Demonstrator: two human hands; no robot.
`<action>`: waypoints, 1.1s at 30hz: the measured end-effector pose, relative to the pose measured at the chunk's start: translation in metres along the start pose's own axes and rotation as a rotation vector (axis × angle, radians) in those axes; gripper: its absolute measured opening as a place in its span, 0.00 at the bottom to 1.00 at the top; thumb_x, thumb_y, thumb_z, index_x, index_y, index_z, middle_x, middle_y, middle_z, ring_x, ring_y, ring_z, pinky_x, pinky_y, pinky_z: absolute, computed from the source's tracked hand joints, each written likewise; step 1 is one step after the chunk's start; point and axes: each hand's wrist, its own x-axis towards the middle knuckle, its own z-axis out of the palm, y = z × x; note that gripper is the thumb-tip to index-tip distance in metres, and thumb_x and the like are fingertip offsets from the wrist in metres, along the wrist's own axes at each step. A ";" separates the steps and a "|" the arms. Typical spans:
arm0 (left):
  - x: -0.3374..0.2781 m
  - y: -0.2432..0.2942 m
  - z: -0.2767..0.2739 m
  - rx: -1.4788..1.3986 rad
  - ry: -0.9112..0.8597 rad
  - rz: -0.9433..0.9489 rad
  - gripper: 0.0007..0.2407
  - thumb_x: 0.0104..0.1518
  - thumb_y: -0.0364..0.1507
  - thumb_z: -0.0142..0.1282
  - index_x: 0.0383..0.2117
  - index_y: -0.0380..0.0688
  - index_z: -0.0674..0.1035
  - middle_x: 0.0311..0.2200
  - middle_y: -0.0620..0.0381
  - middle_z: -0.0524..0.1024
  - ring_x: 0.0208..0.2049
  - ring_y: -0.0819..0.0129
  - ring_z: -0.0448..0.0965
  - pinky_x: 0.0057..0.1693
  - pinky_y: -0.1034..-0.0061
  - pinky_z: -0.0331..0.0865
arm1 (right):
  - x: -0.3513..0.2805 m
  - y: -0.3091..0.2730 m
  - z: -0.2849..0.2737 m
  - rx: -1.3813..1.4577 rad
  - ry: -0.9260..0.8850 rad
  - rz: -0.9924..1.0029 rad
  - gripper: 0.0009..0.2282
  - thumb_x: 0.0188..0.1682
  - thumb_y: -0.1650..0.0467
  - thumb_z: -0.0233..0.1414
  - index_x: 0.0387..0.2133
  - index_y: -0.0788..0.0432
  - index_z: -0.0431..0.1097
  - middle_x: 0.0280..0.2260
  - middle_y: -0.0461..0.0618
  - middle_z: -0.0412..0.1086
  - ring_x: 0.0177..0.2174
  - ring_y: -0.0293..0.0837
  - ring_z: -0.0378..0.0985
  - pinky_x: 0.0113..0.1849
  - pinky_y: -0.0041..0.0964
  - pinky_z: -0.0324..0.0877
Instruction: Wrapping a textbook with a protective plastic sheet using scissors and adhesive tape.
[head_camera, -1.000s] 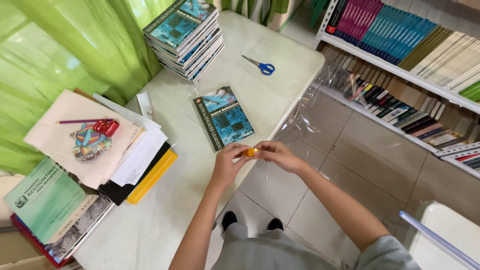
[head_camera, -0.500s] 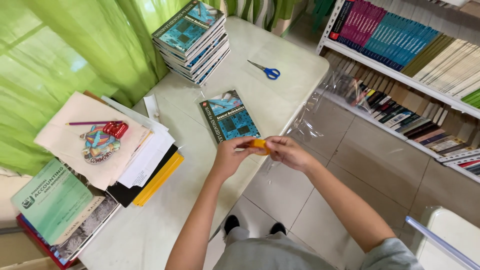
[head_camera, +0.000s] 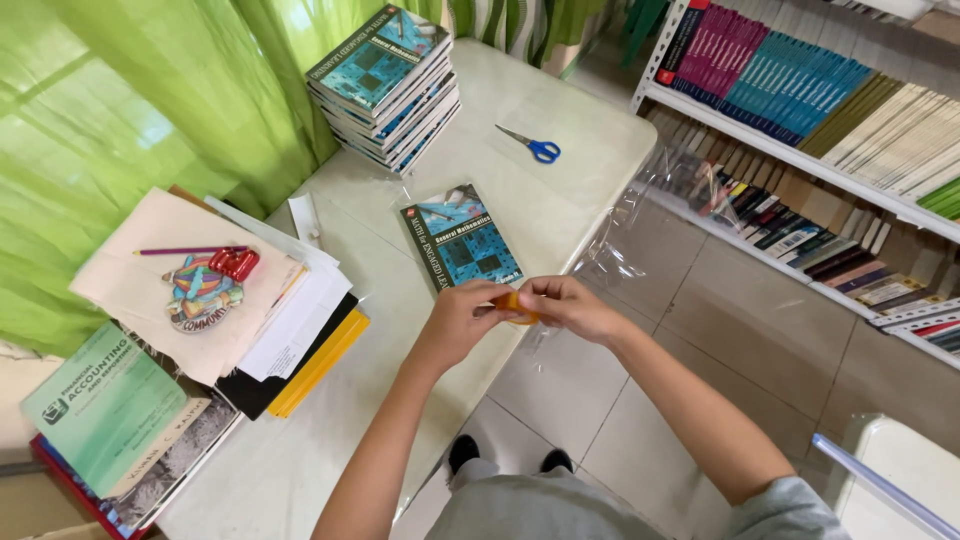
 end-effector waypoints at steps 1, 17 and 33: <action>0.000 -0.005 0.001 -0.001 -0.001 0.001 0.14 0.55 0.25 0.63 0.48 0.42 0.82 0.40 0.54 0.81 0.39 0.67 0.84 0.47 0.77 0.80 | -0.001 -0.001 0.000 -0.001 0.002 0.000 0.13 0.55 0.60 0.55 0.31 0.58 0.74 0.23 0.39 0.64 0.23 0.30 0.58 0.25 0.27 0.52; 0.008 -0.011 -0.008 -0.275 0.097 -0.099 0.14 0.56 0.24 0.63 0.48 0.39 0.81 0.42 0.54 0.83 0.44 0.70 0.83 0.50 0.75 0.81 | 0.012 -0.011 -0.002 0.223 -0.019 -0.043 0.13 0.54 0.62 0.53 0.37 0.60 0.74 0.25 0.37 0.68 0.23 0.31 0.59 0.27 0.27 0.56; 0.027 -0.002 -0.018 -0.462 0.191 0.060 0.10 0.62 0.22 0.58 0.48 0.35 0.79 0.48 0.53 0.78 0.47 0.70 0.81 0.50 0.76 0.79 | 0.032 -0.011 -0.015 0.511 -0.043 -0.087 0.12 0.55 0.62 0.54 0.36 0.60 0.74 0.24 0.38 0.65 0.21 0.30 0.55 0.26 0.27 0.53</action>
